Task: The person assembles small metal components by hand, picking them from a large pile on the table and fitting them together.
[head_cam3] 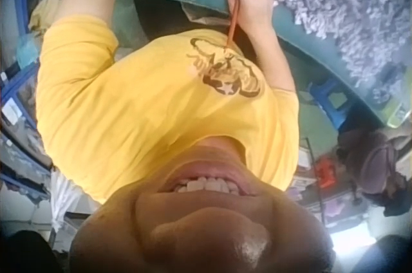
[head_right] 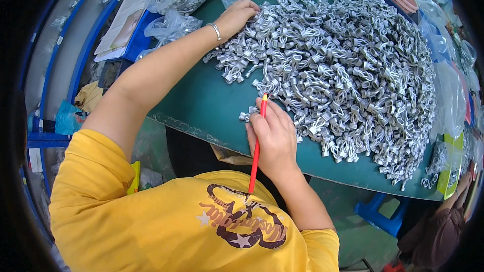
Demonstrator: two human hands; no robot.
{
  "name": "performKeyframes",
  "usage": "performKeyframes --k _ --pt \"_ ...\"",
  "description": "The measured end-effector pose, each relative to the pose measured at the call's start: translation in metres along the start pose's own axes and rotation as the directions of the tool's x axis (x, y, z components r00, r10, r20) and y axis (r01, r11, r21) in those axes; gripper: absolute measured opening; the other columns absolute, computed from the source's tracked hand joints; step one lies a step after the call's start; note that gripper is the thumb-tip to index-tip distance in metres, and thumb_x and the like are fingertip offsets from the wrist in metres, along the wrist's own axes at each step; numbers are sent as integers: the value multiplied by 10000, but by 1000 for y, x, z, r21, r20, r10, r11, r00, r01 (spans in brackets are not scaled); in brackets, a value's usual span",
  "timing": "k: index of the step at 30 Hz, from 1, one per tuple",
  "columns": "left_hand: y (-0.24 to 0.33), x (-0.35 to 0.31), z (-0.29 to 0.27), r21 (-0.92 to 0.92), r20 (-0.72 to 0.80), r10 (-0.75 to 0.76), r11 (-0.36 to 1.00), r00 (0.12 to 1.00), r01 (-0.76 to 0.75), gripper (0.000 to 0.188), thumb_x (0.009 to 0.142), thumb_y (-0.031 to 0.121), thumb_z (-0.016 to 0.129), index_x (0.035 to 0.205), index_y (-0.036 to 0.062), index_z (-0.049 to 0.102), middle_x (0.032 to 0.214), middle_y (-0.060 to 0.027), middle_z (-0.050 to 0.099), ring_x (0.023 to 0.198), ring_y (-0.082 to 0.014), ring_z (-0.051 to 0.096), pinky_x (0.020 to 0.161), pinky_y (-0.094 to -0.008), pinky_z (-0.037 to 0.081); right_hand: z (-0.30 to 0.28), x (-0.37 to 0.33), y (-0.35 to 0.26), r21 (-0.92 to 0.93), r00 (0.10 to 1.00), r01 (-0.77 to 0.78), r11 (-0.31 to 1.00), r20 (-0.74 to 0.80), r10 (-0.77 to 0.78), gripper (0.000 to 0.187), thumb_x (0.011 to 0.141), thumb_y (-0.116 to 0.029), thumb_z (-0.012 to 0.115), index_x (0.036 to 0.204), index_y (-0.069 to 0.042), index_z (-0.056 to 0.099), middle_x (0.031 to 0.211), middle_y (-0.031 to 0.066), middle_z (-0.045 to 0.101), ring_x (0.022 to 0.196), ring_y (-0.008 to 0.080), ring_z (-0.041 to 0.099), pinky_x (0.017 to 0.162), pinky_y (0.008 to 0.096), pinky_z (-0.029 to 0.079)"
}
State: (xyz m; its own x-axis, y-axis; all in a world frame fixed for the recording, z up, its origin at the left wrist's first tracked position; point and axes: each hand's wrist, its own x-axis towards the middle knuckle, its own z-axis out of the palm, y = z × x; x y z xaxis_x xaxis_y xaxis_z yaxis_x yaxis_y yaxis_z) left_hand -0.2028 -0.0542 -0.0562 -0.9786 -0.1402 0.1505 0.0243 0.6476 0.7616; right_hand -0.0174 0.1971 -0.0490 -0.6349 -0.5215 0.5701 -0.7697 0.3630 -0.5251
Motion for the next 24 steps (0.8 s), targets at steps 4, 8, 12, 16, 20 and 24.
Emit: performKeyframes --k 4,8,12,16,20,24 --pt "11 -33 -3 -17 -136 -29 999 990 27 239 812 175 524 951 -1 607 1049 -98 542 893 -190 533 805 -271 407 2 -1 -1 -29 999 10 1000 31 -9 268 671 -23 683 899 -33 542 1084 175 572 1018 341 535 825 416 433" --pt "35 -71 -11 -219 -146 -144 970 979 110 237 799 169 538 969 13 598 1055 -108 521 966 -230 504 855 -298 380 5 -4 1 -79 1000 30 996 -5 -30 283 678 -10 667 928 -38 539 1065 167 572 981 343 537 810 425 441" --pt "37 -105 -3 64 -267 188 982 945 -177 190 782 178 555 906 56 633 974 -120 583 996 -250 500 876 -309 369 6 -4 0 -101 999 41 994 -25 -44 297 676 -17 678 937 -36 539 1020 166 574 939 347 544 788 416 454" --pt "53 -143 12 188 -330 296 951 897 -245 173 800 196 548 896 99 654 996 -75 543 1020 -262 472 923 -360 323 7 -6 0 -111 999 13 994 -41 -18 330 663 -42 707 946 -27 538 1004 167 564 902 346 538 775 412 448" --pt "67 -164 23 148 -333 390 921 858 -361 190 807 190 521 912 73 627 1021 -101 547 1035 -273 477 909 -383 346 8 -5 -2 -99 994 47 994 -91 -56 355 657 -55 721 958 -24 535 1005 182 556 902 348 530 771 418 441" --pt "75 -177 25 227 -246 452 887 857 -403 229 819 191 503 994 81 603 1107 -97 560 1100 -300 474 954 -402 336 7 -6 -4 -144 998 28 989 -49 -35 342 666 -51 720 954 -26 537 1017 176 559 915 346 532 778 418 442"
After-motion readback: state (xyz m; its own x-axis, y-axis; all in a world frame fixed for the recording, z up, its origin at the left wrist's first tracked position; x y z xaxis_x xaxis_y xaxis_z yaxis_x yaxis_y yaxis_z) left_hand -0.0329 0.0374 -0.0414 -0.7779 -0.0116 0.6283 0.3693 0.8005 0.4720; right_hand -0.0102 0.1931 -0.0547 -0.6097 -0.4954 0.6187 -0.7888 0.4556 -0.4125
